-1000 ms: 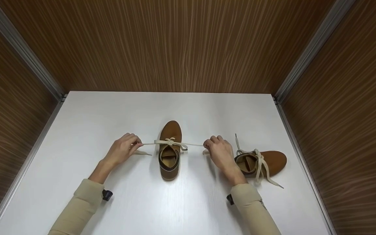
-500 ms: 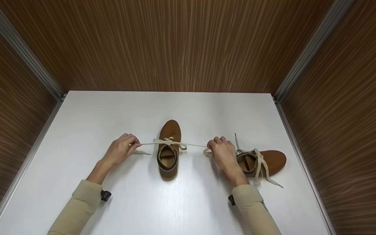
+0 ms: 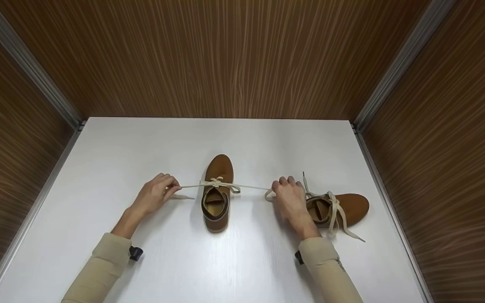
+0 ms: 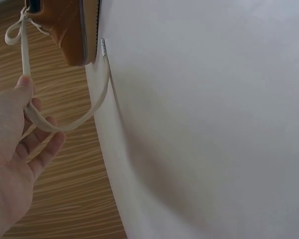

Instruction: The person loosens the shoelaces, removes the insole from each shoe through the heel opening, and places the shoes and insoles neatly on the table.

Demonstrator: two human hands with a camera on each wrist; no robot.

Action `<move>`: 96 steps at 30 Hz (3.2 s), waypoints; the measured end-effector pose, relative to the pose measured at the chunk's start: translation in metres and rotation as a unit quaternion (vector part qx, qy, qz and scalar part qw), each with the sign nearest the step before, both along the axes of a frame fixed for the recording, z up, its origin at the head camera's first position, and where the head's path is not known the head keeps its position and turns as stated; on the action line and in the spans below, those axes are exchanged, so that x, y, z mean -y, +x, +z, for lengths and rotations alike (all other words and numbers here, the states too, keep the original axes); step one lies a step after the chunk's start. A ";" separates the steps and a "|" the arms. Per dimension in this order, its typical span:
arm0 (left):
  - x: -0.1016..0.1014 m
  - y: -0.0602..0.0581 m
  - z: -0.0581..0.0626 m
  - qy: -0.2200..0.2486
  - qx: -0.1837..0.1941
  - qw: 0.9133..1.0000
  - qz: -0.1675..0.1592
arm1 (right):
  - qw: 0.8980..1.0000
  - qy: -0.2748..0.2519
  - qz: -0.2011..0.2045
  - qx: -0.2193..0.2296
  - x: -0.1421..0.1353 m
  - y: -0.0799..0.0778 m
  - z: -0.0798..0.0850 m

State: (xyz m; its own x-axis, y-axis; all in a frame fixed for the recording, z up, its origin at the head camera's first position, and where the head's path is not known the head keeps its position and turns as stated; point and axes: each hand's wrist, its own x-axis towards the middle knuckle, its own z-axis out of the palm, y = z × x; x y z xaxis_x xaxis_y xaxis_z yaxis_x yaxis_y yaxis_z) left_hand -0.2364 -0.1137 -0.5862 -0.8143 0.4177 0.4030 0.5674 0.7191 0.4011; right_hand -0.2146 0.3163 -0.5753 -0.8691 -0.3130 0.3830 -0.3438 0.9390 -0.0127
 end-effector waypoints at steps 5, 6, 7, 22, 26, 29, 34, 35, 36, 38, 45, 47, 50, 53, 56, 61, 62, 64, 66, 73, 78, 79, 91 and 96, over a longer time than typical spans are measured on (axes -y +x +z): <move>0.000 0.001 -0.002 -0.006 0.017 1.000 0.003 | 0.999 0.033 -0.012 0.002 0.003 0.002 0.001; -0.001 0.001 -0.003 -0.008 0.018 1.000 0.002 | 0.999 0.037 -0.015 0.002 0.004 0.002 0.001; -0.002 0.001 -0.004 -0.010 0.018 1.000 0.001 | 0.999 0.040 -0.017 0.005 0.005 0.001 0.000; -0.019 0.006 -0.015 -0.057 0.019 0.998 -0.019 | 0.999 0.044 0.000 0.031 0.021 0.005 -0.016; -0.022 0.006 -0.014 -0.061 0.014 0.998 -0.016 | 0.999 0.007 0.009 0.030 0.027 0.005 -0.018; -0.025 0.006 -0.012 -0.059 0.010 0.998 -0.021 | 0.999 -0.021 0.017 0.038 0.033 0.003 -0.018; -0.032 0.004 -0.011 -0.049 -0.014 0.998 -0.038 | 0.997 -0.049 0.032 0.040 0.045 0.000 -0.016; -0.033 0.004 -0.010 -0.048 -0.019 0.998 -0.039 | 0.997 -0.056 0.034 0.039 0.048 0.000 -0.015; -0.035 0.004 -0.010 -0.048 -0.024 0.998 -0.041 | 0.997 -0.062 0.036 0.037 0.051 -0.001 -0.014; -0.039 0.004 -0.009 -0.048 -0.028 0.998 -0.043 | 0.996 -0.078 0.039 0.036 0.056 -0.003 -0.013; -0.051 0.003 -0.005 -0.047 -0.008 0.998 -0.051 | 0.991 -0.121 0.057 0.025 0.073 -0.010 -0.012; -0.054 0.003 -0.004 -0.047 -0.002 0.997 -0.053 | 0.990 -0.125 0.060 0.025 0.077 -0.013 -0.011; -0.057 0.002 -0.003 -0.046 0.003 0.997 -0.053 | 0.990 -0.127 0.064 0.026 0.082 -0.016 -0.011; -0.058 0.000 -0.003 -0.049 0.005 0.998 -0.051 | 0.989 -0.126 0.068 0.025 0.087 -0.019 -0.011; -0.060 -0.001 -0.002 -0.050 0.000 0.997 -0.051 | 0.989 -0.126 0.071 0.025 0.090 -0.021 -0.010; -0.062 0.000 -0.001 -0.053 -0.004 0.997 -0.053 | 0.988 -0.128 0.074 0.040 0.094 -0.023 -0.009; -0.063 0.000 -0.001 -0.054 -0.006 0.997 -0.053 | 0.988 -0.129 0.074 0.044 0.095 -0.023 -0.009; -0.063 0.000 -0.002 -0.057 -0.013 0.997 -0.055 | 0.988 -0.129 0.071 0.049 0.095 -0.024 -0.010; -0.064 0.000 -0.002 -0.058 -0.016 0.997 -0.056 | 0.988 -0.130 0.071 0.052 0.096 -0.025 -0.010; -0.065 -0.001 -0.002 -0.047 0.006 0.997 -0.055 | 0.987 -0.131 0.077 0.049 0.096 -0.025 -0.009; -0.065 0.000 -0.002 -0.032 0.031 0.998 -0.054 | 0.987 -0.133 0.073 0.054 0.097 -0.025 -0.008; -0.065 0.000 -0.002 -0.029 0.034 0.997 -0.055 | 0.987 -0.134 0.072 0.055 0.097 -0.025 -0.008; -0.067 -0.001 0.000 -0.011 0.036 0.998 -0.053 | 0.986 -0.141 0.085 0.037 0.095 -0.023 -0.009; -0.067 -0.001 0.000 -0.007 0.038 0.998 -0.052 | 0.986 -0.140 0.081 0.032 0.094 -0.021 -0.010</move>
